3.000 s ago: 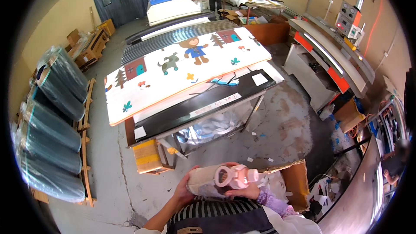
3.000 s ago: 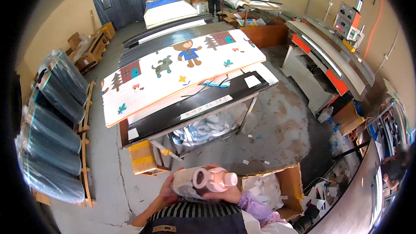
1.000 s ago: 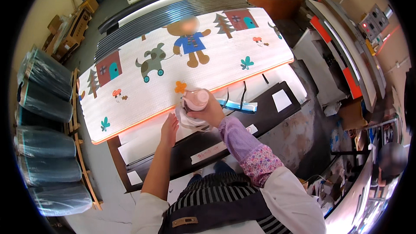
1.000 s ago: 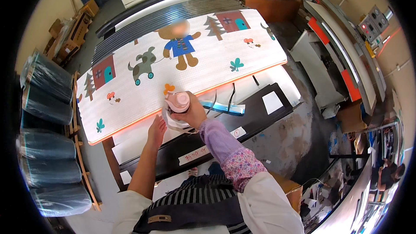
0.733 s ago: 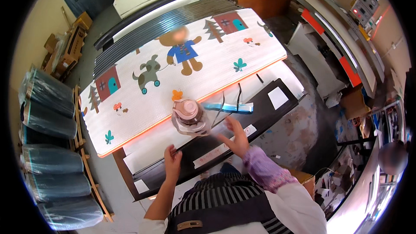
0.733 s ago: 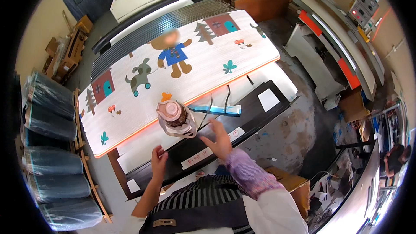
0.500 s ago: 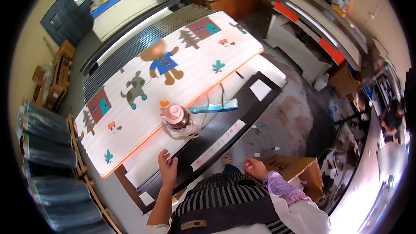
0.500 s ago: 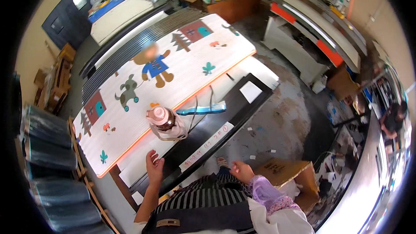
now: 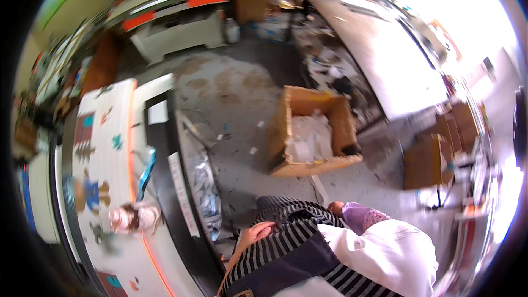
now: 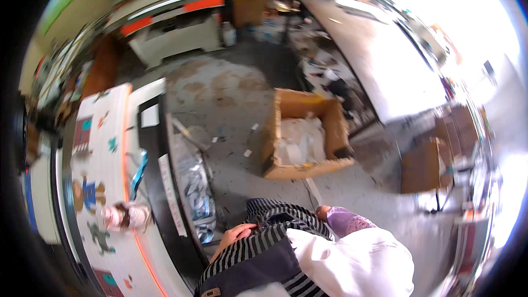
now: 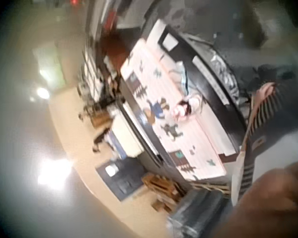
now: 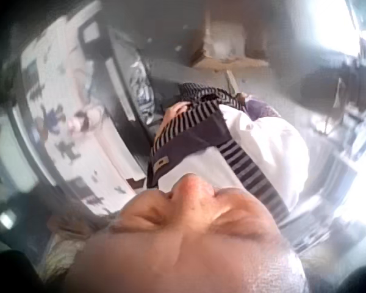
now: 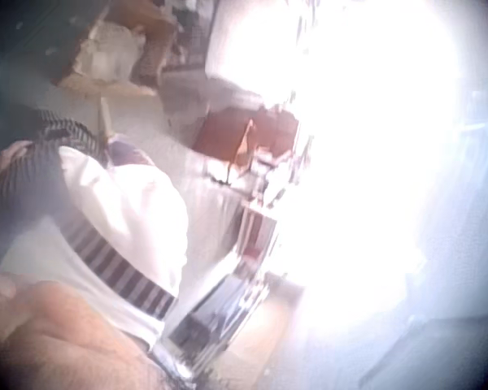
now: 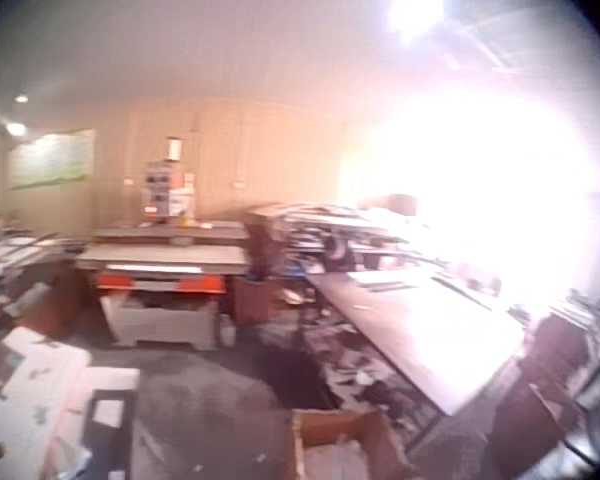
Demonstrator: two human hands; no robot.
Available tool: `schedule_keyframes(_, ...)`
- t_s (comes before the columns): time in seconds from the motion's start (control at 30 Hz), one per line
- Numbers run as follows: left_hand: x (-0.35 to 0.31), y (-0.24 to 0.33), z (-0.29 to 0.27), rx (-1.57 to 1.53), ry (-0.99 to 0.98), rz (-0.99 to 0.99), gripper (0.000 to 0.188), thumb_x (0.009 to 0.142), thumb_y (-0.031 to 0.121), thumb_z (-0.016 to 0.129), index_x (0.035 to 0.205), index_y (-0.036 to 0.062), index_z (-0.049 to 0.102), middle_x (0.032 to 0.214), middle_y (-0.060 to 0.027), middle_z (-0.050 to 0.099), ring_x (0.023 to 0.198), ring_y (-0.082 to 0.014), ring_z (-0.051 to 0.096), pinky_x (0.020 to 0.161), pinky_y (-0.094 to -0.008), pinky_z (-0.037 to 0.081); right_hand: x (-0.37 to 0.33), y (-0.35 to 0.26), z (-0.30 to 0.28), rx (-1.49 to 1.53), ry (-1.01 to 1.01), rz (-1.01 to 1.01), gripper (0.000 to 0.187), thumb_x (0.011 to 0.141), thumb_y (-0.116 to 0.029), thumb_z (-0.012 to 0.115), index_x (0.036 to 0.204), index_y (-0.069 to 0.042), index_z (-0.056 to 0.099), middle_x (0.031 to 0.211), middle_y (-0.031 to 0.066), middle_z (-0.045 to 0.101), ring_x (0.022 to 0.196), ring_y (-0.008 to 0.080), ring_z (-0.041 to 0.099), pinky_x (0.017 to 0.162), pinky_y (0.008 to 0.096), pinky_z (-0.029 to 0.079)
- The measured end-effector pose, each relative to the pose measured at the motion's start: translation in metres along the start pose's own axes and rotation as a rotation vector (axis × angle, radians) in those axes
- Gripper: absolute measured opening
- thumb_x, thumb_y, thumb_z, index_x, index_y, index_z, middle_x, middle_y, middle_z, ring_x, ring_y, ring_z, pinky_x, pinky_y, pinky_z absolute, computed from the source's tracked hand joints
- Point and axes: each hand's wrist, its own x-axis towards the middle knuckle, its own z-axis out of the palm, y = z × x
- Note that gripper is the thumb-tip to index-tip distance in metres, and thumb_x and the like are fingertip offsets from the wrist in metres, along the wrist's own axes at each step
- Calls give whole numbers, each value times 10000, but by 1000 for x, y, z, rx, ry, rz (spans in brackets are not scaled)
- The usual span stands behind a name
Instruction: The person retrieves a white sheet of paper and small black square pieces from a box. They place the paper on a workbench and peel the backing off the black squares, arranging them in a pattern on the white paper.
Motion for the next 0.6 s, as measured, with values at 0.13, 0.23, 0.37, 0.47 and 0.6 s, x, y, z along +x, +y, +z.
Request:
schedule_keyframes(0.13, 11, 26, 21, 24, -45, -92, 293, 912, 185, 680, 1173, 53, 669, 1123, -107, 688, 963, -195, 691, 786, -295, 545, -67, 78, 56, -203, -139, -53, 338, 878, -358, 595, 1082, -120, 720, 1044, 168, 710, 1008, 357, 671, 869, 454, 525)
schedule_keyframes(0.23, 26, 27, 49, 189, -25, -41, 314, 855, 156, 713, 1143, 44, 656, 1059, -126, 689, 918, -257, 688, 771, -329, 547, -74, 141, 128, 78, -74, 104, 341, 872, -342, 587, 1081, -106, 716, 1050, 178, 706, 1032, 362, 666, 866, 464, 529)
schedule_keyframes(0.37, 54, 26, 89, 307, -97, -50, 199, 870, 163, 684, 1011, 23, 682, 1010, -129, 696, 902, -293, 680, 779, -346, 538, -70, 195, 182, 23, -114, 150, 321, 880, -299, 558, 1123, -147, 701, 1053, 171, 707, 1007, 352, 679, 837, 459, 549)
schedule_keyframes(0.47, 98, 34, 151, 446, -267, -67, 247, 857, 204, 691, 1044, 43, 684, 1021, -138, 689, 903, -306, 676, 792, -368, 536, -91, 269, 224, 94, -161, 304, 335, 896, -315, 537, 1164, -187, 690, 1050, 142, 714, 995, 342, 684, 849, 440, 553)
schedule_keyframes(0.6, 179, 38, 268, 446, -411, -3, 282, 854, 245, 692, 1068, 61, 684, 1022, -136, 688, 918, -298, 680, 806, -383, 539, -100, 356, 260, 184, 264, 270, 315, 867, -284, 561, 1113, -172, 723, 1075, 142, 712, 1000, 339, 682, 870, 433, 539)
